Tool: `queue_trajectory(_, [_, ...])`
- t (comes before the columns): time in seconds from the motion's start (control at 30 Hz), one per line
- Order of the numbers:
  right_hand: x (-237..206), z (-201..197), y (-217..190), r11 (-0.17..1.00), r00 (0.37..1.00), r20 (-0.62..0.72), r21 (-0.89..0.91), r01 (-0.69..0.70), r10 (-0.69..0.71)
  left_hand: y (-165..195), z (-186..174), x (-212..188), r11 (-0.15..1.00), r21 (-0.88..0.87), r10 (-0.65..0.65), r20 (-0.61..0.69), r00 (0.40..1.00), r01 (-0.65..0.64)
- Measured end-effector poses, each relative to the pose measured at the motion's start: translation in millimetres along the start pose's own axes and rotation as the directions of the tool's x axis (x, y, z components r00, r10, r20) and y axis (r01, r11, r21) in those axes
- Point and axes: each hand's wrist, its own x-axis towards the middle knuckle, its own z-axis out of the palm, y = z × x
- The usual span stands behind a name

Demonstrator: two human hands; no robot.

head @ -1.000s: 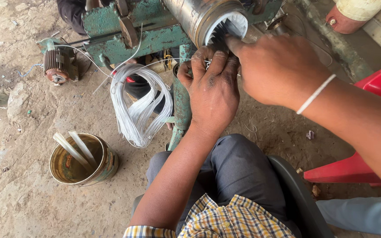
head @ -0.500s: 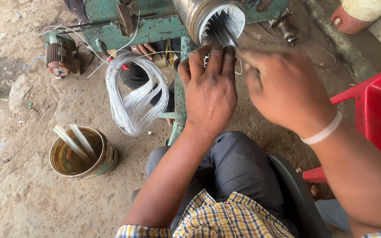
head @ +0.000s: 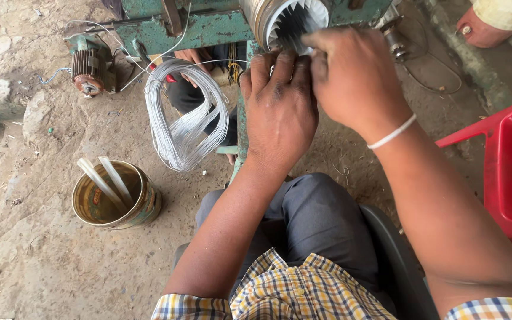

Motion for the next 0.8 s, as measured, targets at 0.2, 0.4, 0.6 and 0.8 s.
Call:
queue_trajectory(0.2, [-24.7,-5.6,14.8,0.971,0.994,0.010,0.213,-0.106,0.106,-1.1,-1.5,0.0,0.992,-0.128,-0.026,-0.029,0.999,0.022])
queue_trajectory(0.4, [-32.3,21.5,23.6,0.987,0.988,-0.153,0.159,0.003,0.022,0.8,0.5,2.8,0.998,-0.063,-0.010,-0.022,1.000,0.008])
queue_trajectory(0.6, [-9.9,35.4,32.2,0.974,0.977,-0.193,0.219,-0.048,0.091,3.1,2.7,3.4,0.998,-0.058,0.004,-0.042,0.999,-0.007])
queue_trajectory(0.8, [-12.3,39.3,43.6,0.954,0.978,-0.193,0.298,-0.018,0.079,2.8,2.9,3.5,0.999,-0.043,-0.004,0.022,1.000,0.005])
